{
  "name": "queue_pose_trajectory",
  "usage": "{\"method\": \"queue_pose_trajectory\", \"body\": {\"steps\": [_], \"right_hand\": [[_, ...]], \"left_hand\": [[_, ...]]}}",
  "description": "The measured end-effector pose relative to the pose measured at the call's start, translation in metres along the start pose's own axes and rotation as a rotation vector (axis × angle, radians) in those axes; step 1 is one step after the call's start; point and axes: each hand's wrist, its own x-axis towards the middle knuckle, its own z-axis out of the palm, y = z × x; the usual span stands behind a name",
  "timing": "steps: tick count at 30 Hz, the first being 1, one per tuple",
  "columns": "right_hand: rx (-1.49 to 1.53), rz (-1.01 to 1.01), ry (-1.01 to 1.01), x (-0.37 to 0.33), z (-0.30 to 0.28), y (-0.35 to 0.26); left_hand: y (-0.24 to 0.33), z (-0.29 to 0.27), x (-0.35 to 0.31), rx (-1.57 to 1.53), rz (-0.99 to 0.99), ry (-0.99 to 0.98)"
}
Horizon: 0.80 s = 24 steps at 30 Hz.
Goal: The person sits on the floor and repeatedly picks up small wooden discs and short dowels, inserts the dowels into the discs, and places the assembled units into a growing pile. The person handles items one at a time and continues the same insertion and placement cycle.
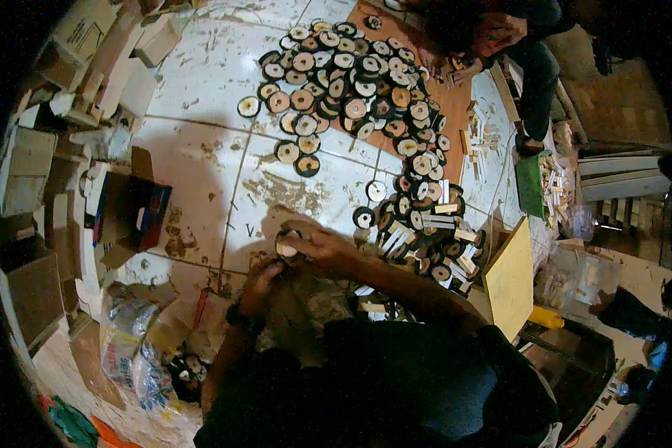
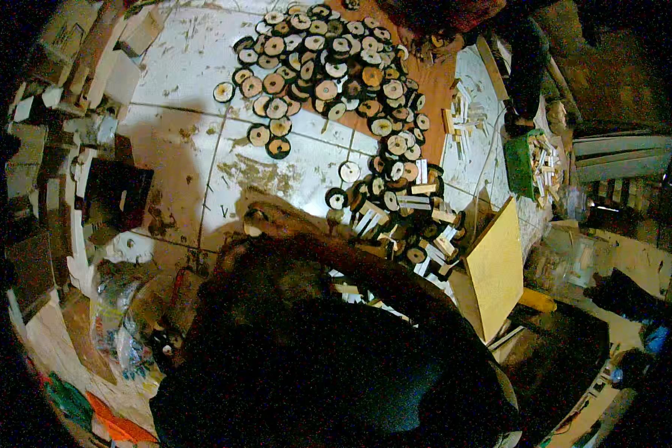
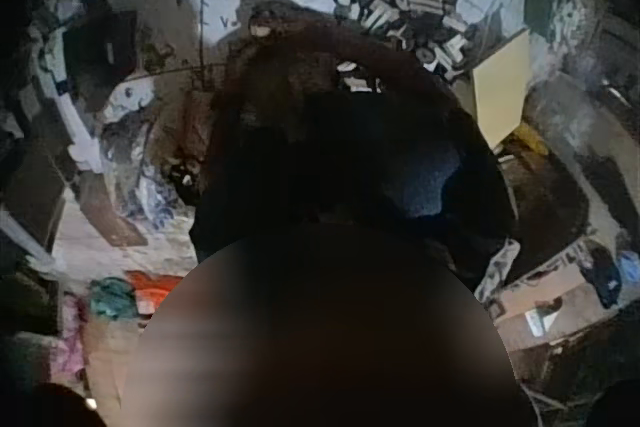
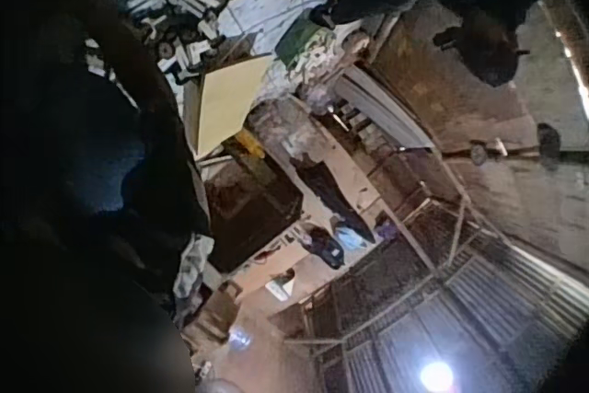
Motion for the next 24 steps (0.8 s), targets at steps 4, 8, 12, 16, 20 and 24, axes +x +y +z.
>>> {"method": "queue_pose_trajectory", "body": {"steps": [4, 8, 12, 16, 20, 24], "right_hand": [[0.071, -0.021, -0.191, -0.008, 0.003, 0.006], [0.159, 0.062, -0.247, -0.009, 0.001, 0.016], [0.022, 0.392, -0.204, 0.016, -0.032, 0.052], [-0.241, 0.297, 0.068, 0.083, -0.093, 0.143], [-0.330, 0.292, 0.046, 0.134, -0.108, 0.201], [-0.773, 0.206, -0.096, 0.135, -0.090, 0.210]], "left_hand": [[0.010, 0.014, 0.000, -0.484, -0.203, -0.033], [0.022, 0.020, 0.003, -0.518, -0.195, -0.086], [0.023, 0.010, 0.009, -0.461, -0.169, -0.036], [0.014, 0.007, 0.010, -0.374, -0.221, 0.024], [0.003, 0.008, 0.001, -0.347, -0.258, 0.055], [-0.003, 0.000, -0.004, -0.330, -0.215, 0.108]]}}
